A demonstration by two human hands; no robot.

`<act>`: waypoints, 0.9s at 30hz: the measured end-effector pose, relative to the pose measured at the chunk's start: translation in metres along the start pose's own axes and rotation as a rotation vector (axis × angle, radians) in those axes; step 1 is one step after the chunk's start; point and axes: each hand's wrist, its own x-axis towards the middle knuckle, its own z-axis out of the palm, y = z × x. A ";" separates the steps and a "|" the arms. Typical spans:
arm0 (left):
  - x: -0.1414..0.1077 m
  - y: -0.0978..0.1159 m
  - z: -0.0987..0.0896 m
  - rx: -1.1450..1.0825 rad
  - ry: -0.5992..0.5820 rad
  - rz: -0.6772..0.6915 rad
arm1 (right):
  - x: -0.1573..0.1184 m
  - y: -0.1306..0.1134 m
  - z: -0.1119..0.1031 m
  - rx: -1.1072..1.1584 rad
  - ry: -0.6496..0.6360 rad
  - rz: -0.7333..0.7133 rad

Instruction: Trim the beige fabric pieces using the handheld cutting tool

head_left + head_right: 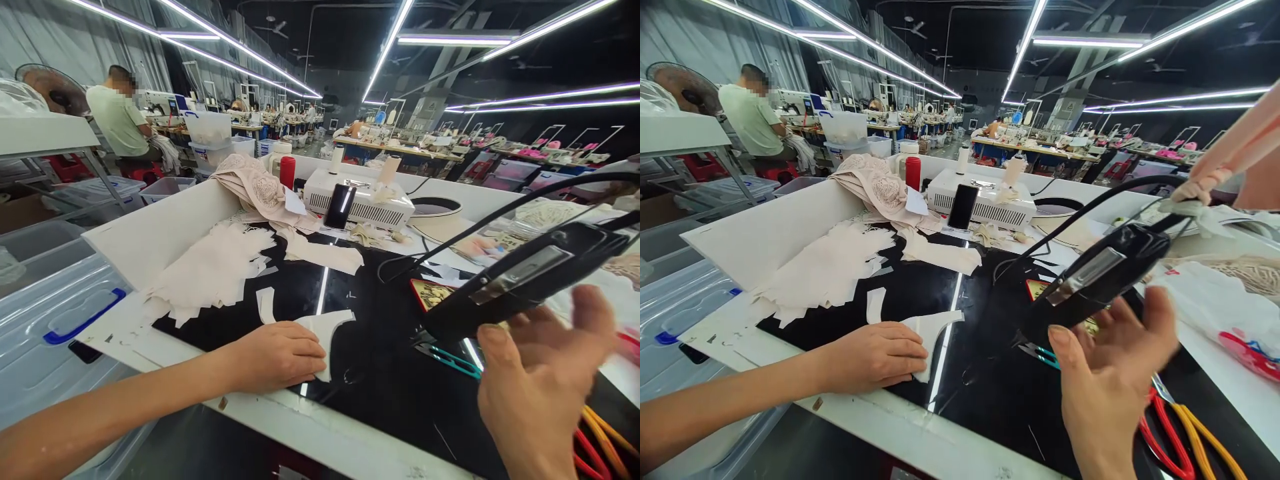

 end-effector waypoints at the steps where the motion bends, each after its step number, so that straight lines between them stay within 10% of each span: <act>1: 0.000 0.000 0.001 -0.014 -0.011 -0.007 | 0.003 -0.003 0.007 0.042 -0.018 0.054; 17: 0.014 0.010 0.018 -0.172 0.044 -0.151 | -0.056 -0.066 0.061 0.466 -0.298 0.148; 27: 0.018 0.012 0.020 -0.275 0.097 -0.207 | -0.069 -0.054 0.084 0.530 -0.277 0.087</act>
